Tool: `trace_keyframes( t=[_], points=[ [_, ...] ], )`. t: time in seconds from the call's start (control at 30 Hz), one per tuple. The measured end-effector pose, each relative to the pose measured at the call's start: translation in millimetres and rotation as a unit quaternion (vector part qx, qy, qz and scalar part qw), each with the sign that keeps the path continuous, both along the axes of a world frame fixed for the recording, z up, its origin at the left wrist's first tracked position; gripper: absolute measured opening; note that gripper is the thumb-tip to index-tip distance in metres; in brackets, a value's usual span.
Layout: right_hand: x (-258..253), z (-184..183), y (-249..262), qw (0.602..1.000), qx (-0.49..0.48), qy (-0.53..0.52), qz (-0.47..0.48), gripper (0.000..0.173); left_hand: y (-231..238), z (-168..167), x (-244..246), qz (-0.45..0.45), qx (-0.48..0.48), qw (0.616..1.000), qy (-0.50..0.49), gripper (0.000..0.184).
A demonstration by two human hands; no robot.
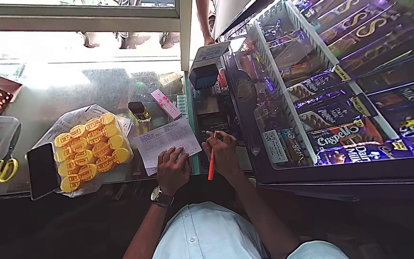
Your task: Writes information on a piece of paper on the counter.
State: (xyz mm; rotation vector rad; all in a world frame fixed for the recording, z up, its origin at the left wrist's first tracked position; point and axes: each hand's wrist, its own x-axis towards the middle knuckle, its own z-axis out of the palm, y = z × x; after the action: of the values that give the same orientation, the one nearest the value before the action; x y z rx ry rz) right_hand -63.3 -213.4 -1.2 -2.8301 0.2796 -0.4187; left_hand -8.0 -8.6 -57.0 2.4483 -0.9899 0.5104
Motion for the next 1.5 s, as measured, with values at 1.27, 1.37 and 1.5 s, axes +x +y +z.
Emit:
trace_keyframes(
  t=[1.27, 1.37, 1.5],
  points=[
    [-7.8, -11.4, 11.4, 0.873, 0.422, -0.242, 0.031, 0.048, 10.4, 11.3, 9.5, -0.014, 0.014, 0.997, 0.073, 0.026],
    [-7.1, -19.0, 26.8, 0.814, 0.554, -0.164, 0.057, 0.05, 10.2, 13.7, 9.7, -0.027, 0.043, 0.997, 0.062, 0.028],
    [4.0, -24.4, 28.5, 0.882, 0.457, -0.106, 0.04, 0.019, 11.2, 12.7, 10.4, -0.03, 0.042, 0.997, 0.058, 0.027]
  ],
)
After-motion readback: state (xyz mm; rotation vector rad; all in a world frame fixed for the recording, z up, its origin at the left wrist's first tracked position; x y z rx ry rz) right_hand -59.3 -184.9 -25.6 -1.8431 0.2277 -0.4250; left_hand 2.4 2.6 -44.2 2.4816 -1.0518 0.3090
